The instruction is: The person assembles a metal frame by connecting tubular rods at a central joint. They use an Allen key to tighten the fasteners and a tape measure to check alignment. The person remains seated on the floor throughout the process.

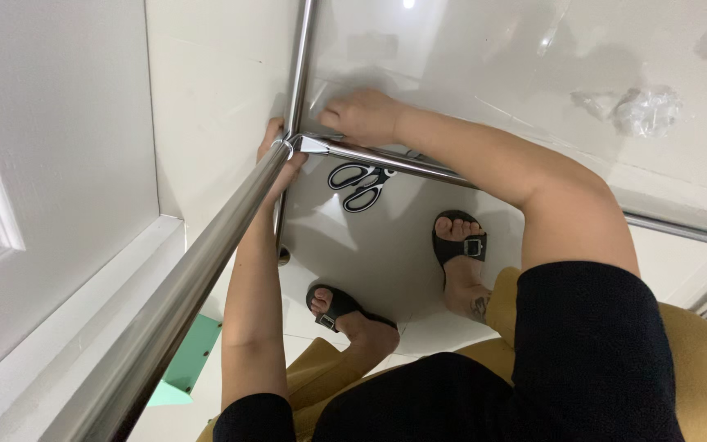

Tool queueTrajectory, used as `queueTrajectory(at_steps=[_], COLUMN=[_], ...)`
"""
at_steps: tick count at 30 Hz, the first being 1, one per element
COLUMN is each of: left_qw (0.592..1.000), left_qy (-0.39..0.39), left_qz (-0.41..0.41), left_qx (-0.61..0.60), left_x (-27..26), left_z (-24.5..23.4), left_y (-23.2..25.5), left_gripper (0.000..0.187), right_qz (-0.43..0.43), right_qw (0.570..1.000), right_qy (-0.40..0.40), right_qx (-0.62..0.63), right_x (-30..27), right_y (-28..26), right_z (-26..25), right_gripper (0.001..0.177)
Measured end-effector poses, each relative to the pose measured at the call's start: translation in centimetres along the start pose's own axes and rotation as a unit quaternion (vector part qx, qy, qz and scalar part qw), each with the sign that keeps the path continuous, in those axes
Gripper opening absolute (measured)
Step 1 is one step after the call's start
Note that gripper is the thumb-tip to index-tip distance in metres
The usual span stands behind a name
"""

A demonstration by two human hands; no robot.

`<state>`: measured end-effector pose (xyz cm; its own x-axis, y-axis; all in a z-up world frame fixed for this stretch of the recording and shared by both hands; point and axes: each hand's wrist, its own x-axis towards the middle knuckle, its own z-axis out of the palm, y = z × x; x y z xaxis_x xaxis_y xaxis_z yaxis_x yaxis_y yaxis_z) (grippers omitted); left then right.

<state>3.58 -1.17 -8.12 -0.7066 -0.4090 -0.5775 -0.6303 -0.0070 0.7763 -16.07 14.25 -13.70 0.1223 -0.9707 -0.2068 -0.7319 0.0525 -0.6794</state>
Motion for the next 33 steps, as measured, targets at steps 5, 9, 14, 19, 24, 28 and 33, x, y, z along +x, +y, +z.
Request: queueTrajectory(at_steps=[5,9,14,19,24,28,33], left_qw=[0.998,0.998,0.999,0.999,1.0,0.999,0.999], left_qy=[-0.014,-0.003,0.02,0.026,0.013,0.001,-0.005], left_qz=[-0.022,-0.057,0.006,-0.014,0.026,-0.024,-0.044], left_qx=[-0.055,-0.012,0.025,0.027,-0.012,-0.042,0.003], left_x=[-0.2,-0.2,-0.3,-0.3,-0.7,-0.9,-0.9], left_z=[-0.1,-0.1,0.0,0.1,-0.1,-0.1,-0.1], left_y=[0.4,0.3,0.2,0.4,0.3,0.9,1.5], left_gripper=[0.052,0.056,0.052,0.045,0.044,0.045,0.042], right_qz=[0.066,0.218,0.293,0.333,0.324,0.311,0.345], right_qw=[0.945,0.912,0.873,0.823,0.829,0.87,0.834], right_qy=[-0.001,-0.095,-0.132,-0.164,-0.144,-0.114,0.008], right_qx=[0.321,0.333,0.366,0.43,0.433,0.365,0.43], right_x=[1.3,2.1,3.0,3.1,2.3,1.0,-1.1], right_y=[0.4,0.2,-0.4,-0.3,-0.2,-0.1,2.4], right_z=[2.3,2.4,1.5,0.9,0.2,-1.0,-3.9], right_gripper=[0.024,0.021,0.02,0.02,0.018,0.019,0.015])
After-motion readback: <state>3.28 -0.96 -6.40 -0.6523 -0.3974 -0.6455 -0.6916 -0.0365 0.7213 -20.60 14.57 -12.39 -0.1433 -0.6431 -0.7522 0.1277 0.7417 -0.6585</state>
